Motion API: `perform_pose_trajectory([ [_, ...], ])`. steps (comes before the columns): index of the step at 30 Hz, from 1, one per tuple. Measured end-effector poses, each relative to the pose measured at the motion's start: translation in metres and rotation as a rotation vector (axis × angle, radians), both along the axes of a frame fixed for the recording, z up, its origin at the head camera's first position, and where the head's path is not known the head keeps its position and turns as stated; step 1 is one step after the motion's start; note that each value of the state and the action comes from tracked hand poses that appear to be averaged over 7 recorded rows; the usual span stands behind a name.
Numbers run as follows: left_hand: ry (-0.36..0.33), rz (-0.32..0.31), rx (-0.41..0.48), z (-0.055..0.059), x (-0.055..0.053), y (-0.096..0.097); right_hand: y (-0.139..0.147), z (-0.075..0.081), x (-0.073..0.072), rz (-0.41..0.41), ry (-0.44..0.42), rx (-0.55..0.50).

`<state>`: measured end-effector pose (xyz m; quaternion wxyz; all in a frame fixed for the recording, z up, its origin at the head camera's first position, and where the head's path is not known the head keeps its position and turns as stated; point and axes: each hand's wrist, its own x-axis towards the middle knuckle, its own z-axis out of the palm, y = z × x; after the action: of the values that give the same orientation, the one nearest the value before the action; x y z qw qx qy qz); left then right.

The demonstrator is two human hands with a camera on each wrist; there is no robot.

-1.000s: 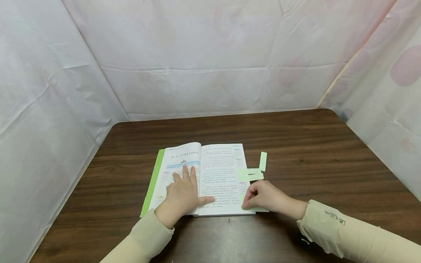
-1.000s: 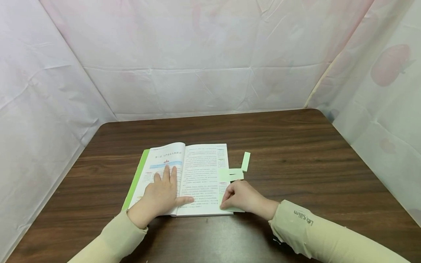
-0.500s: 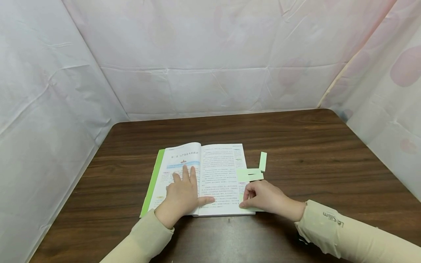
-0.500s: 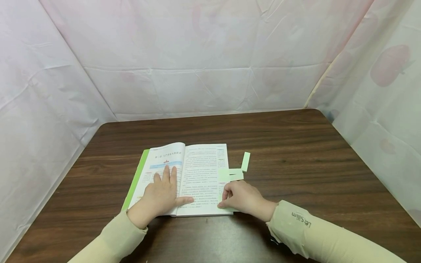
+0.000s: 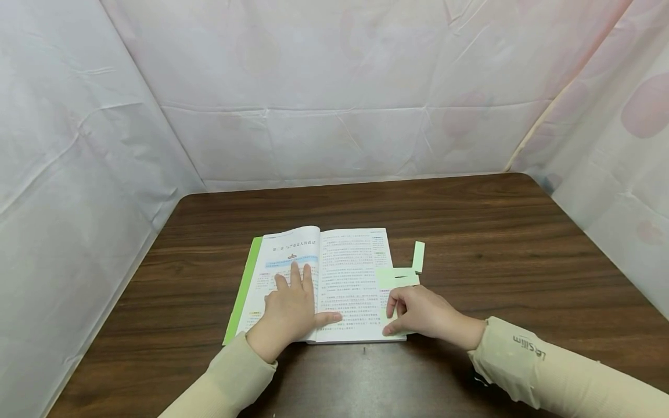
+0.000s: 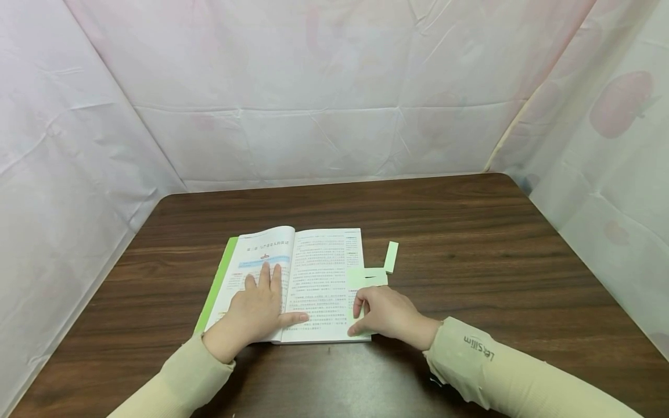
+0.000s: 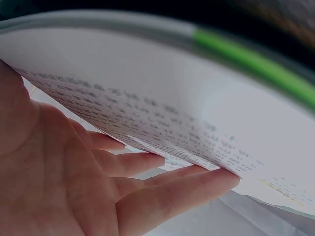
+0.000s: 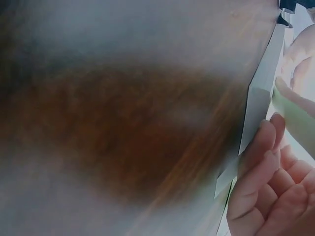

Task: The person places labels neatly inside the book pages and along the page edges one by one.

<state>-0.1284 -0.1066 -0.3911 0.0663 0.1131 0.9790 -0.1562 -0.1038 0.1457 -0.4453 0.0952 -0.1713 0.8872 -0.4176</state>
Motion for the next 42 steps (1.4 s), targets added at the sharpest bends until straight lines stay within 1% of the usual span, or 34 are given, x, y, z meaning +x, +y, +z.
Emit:
perform_pose_trajectory([
  [4,-0.002,-0.002,-0.006,0.0,0.0,0.0,0.001,0.0,0.0,-0.001,0.0,0.016],
  [11,-0.008,-0.008,-0.009,0.001,0.0,0.0,0.002,-0.001,-0.001,-0.084,0.018,0.034],
  [15,-0.011,-0.009,-0.013,0.002,0.0,0.0,0.003,-0.002,-0.002,-0.112,0.006,0.04],
  [18,-0.013,-0.008,-0.014,0.004,0.0,0.0,0.004,-0.002,-0.002,-0.112,0.015,0.042],
  [23,-0.009,-0.014,-0.015,0.005,0.0,0.0,0.004,-0.002,0.0,-0.08,0.078,0.049],
  [25,-0.007,-0.015,-0.01,0.005,0.0,0.0,0.004,-0.002,0.002,-0.069,0.118,0.068],
  [31,-0.002,-0.02,0.015,0.006,0.001,-0.001,0.004,0.0,0.008,-0.018,0.312,0.155],
  [37,-0.011,-0.017,0.034,0.009,0.0,-0.004,0.007,0.001,0.015,0.079,0.537,0.217],
  [42,-0.01,-0.024,0.064,0.013,0.0,-0.009,0.009,-0.003,0.017,0.173,0.705,0.245],
])
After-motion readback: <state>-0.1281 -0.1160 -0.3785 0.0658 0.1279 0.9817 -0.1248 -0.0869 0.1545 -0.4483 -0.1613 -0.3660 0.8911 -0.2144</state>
